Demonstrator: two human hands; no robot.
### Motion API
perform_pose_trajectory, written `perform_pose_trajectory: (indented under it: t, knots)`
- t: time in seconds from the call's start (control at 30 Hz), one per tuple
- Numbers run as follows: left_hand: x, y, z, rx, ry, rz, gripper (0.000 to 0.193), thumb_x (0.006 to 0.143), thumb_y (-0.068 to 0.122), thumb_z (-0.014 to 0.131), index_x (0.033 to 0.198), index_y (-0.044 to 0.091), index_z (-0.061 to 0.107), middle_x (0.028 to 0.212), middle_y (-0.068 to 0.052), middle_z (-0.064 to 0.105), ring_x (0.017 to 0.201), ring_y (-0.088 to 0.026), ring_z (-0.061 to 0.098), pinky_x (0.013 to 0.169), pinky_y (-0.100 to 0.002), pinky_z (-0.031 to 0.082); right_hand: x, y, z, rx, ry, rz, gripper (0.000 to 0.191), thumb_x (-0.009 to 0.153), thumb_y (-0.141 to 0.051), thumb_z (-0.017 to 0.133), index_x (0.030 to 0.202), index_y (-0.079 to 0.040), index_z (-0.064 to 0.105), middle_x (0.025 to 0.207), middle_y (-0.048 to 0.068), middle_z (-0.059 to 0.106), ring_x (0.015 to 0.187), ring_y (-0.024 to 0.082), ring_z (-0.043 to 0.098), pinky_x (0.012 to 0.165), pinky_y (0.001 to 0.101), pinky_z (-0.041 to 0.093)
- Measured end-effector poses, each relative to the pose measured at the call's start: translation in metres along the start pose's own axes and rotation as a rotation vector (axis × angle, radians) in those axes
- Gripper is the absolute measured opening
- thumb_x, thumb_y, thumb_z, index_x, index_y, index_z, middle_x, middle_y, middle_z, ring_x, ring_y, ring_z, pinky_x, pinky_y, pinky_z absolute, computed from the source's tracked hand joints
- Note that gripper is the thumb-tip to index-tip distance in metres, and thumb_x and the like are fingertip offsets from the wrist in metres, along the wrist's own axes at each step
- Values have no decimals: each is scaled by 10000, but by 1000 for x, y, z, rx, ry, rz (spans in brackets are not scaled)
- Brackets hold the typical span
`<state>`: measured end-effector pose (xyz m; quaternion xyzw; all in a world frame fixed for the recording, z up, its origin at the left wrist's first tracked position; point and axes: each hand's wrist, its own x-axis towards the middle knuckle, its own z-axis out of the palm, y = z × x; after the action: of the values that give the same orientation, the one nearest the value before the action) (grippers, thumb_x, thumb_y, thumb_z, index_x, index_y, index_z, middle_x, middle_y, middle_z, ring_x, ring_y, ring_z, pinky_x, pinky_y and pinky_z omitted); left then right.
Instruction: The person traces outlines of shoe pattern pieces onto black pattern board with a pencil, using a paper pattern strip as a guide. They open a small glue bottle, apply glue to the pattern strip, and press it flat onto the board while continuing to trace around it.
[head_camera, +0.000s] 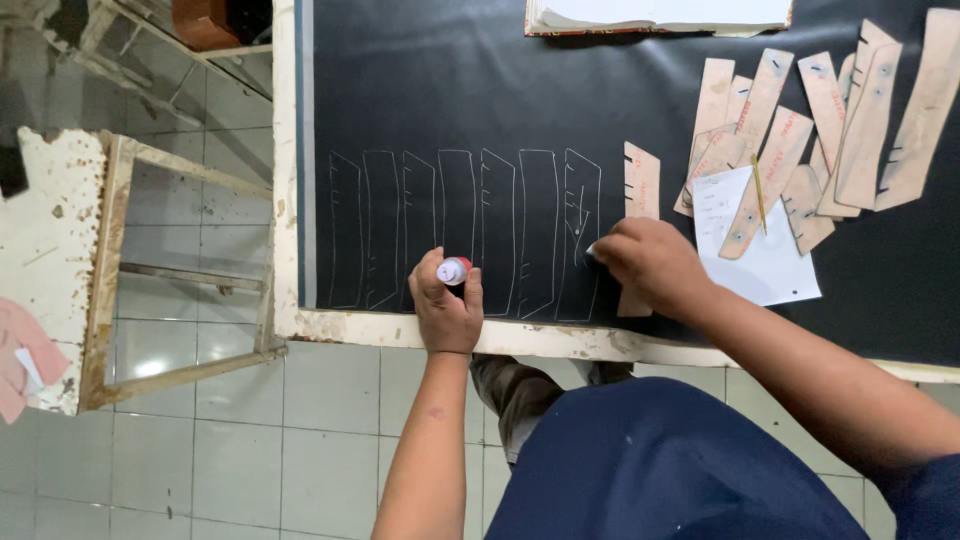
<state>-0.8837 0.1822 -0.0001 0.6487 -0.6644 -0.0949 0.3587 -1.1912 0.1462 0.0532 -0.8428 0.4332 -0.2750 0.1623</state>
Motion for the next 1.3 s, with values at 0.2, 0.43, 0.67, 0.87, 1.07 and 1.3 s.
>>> perform_pose_trajectory:
  t: [0.2,0.43,0.67,0.87,1.07,1.3]
  knots:
    - [1,1,3,50,-31,-20,505,997,309,660,1327,202,292,1426,-129,502,1302,-362,514,1020,-457,558,34,43,-6,-178,-81,38,129,803,-125,766,931,-141,753,867,57,666,807,274,653,704,434,492]
    - [5,5,5,58,-37,-45,491,990,314,659,1306,207,297,1429,-128,496,1295,-355,518,999,-450,581,34,35,-7,-48,-81,-132,125,757,-147,759,880,-169,769,802,34,639,800,265,653,684,424,498]
    - [6,7,5,95,-47,-44,497,994,315,647,1299,208,269,1425,-126,487,1300,-364,507,987,-450,590,64,64,-23,-261,-51,139,55,868,-161,769,906,-193,792,896,14,669,889,262,621,801,420,471]
    - [8,11,5,79,-64,-79,499,978,300,655,1289,219,274,1417,-125,492,1297,-363,513,982,-460,590,45,43,-5,-110,-232,-116,152,787,-172,760,917,-237,806,798,4,643,847,225,626,838,440,456]
    - [8,16,3,92,-58,-76,525,955,268,666,1293,214,269,1409,-118,498,1278,-365,517,987,-461,588,80,90,-24,-311,-30,123,71,859,-172,778,901,-228,791,888,-6,656,966,249,608,904,443,421]
    - [13,18,5,77,-50,-87,551,928,246,674,1299,207,269,1403,-127,490,1287,-375,505,995,-469,573,62,81,-15,-133,-89,-258,156,688,-181,775,833,-232,800,742,-26,633,823,230,644,925,554,443]
